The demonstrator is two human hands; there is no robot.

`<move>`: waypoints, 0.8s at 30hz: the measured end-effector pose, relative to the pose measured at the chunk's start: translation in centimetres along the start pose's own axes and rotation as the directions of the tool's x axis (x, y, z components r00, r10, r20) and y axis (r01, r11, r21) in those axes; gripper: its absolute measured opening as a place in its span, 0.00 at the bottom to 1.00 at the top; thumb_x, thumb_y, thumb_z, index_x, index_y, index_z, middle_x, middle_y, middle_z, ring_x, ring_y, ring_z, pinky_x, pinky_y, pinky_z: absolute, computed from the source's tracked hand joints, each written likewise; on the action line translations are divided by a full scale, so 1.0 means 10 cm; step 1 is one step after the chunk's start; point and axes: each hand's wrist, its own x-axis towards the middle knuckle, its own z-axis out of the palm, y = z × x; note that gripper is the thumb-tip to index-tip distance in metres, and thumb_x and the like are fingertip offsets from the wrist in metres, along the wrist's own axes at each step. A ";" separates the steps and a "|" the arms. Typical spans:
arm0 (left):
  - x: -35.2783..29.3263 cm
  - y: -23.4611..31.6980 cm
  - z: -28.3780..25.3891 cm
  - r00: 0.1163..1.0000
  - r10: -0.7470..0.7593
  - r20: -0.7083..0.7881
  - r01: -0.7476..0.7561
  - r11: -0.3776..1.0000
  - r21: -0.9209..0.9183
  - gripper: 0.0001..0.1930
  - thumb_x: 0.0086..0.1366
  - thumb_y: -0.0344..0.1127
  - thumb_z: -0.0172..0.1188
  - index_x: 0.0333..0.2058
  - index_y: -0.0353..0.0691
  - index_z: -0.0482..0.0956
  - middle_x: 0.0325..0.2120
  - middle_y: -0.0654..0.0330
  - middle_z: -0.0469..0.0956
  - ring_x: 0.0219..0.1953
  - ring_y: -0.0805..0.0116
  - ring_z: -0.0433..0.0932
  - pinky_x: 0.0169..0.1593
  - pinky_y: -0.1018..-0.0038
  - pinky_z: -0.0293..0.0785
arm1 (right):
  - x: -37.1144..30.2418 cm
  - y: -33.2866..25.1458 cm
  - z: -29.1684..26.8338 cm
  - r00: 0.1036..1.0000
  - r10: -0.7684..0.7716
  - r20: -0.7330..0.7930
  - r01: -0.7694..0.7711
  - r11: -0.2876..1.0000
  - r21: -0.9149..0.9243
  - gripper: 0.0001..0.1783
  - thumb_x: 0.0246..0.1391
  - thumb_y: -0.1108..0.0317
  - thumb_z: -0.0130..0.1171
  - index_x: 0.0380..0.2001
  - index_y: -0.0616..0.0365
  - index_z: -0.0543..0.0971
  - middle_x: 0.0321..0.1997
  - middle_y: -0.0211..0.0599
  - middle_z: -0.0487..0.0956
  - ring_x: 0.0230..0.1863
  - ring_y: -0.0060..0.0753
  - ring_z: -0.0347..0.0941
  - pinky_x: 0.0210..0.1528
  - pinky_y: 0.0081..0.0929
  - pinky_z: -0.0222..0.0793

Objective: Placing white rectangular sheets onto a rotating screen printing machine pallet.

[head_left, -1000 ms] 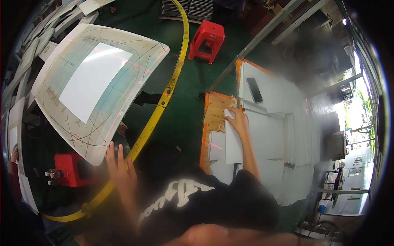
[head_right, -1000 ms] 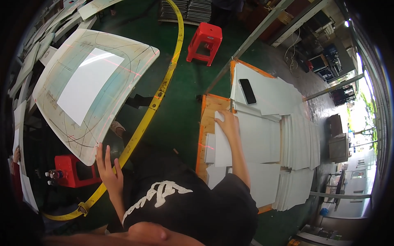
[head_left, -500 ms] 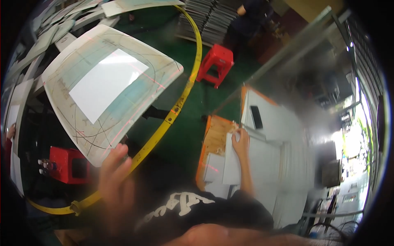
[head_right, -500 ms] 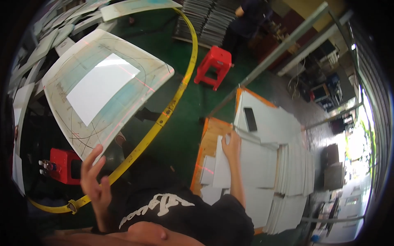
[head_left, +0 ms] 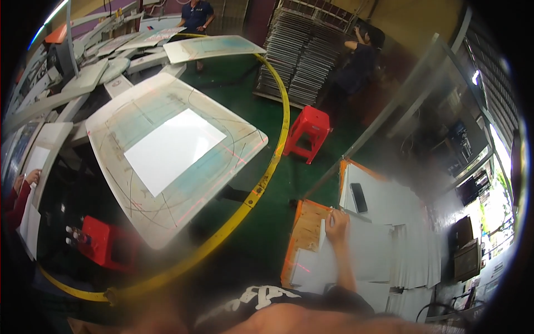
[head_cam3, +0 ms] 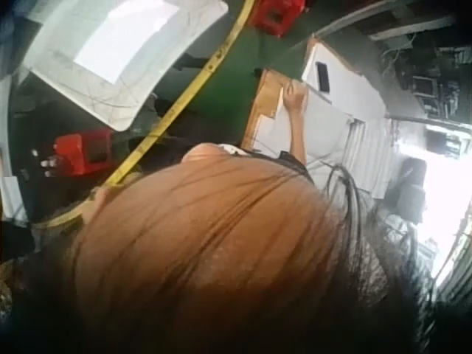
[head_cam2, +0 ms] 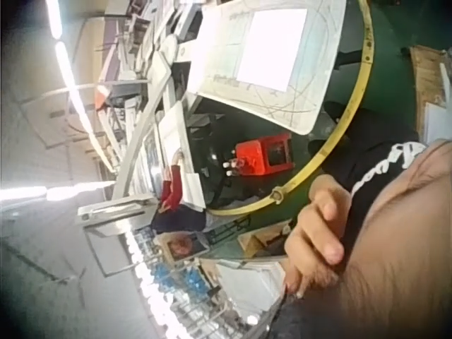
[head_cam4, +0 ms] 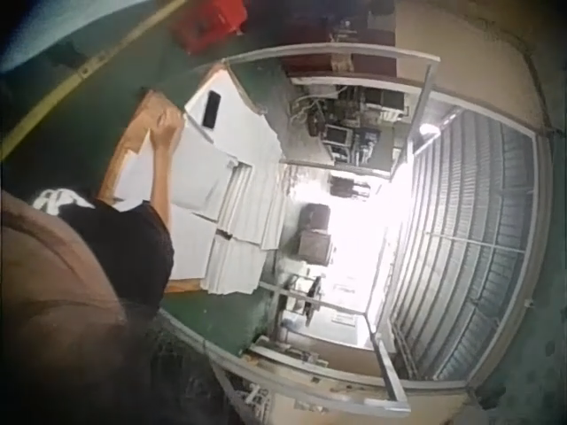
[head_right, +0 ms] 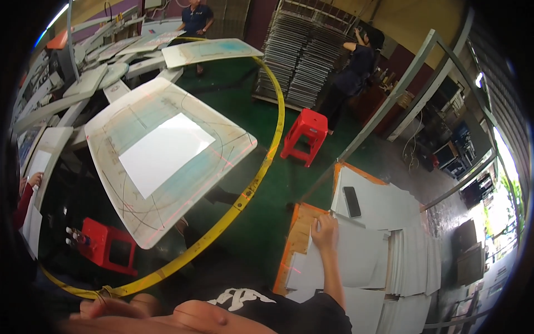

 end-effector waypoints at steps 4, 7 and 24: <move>-0.37 0.05 0.00 0.883 0.453 0.125 -0.470 0.845 0.255 0.20 0.70 0.39 0.41 0.58 0.39 0.64 0.56 0.60 0.67 0.61 0.65 0.61 0.64 0.65 0.52 | 0.12 -0.19 -0.03 1.000 0.001 -0.001 -0.001 1.000 -0.009 0.08 0.46 0.72 0.55 0.18 0.58 0.68 0.23 0.40 0.69 0.30 0.46 0.67 0.36 0.39 0.60; -0.37 -0.18 -0.02 0.597 0.723 0.346 -0.749 0.349 0.563 0.22 0.71 0.37 0.36 0.60 0.32 0.59 0.62 0.53 0.57 0.66 0.62 0.51 0.67 0.65 0.49 | 0.17 -0.28 -0.07 0.997 -0.058 -0.053 0.060 0.997 0.042 0.06 0.44 0.73 0.55 0.19 0.59 0.68 0.21 0.42 0.67 0.28 0.47 0.66 0.33 0.41 0.58; 0.21 -0.61 -0.15 0.898 0.154 0.411 0.121 0.813 -0.569 0.19 0.70 0.43 0.40 0.45 0.37 0.76 0.32 0.57 0.80 0.34 0.60 0.79 0.37 0.69 0.68 | 0.25 -0.56 -0.07 0.996 -0.092 0.020 0.091 0.994 0.055 0.07 0.44 0.71 0.57 0.20 0.58 0.70 0.22 0.38 0.68 0.29 0.41 0.66 0.35 0.37 0.61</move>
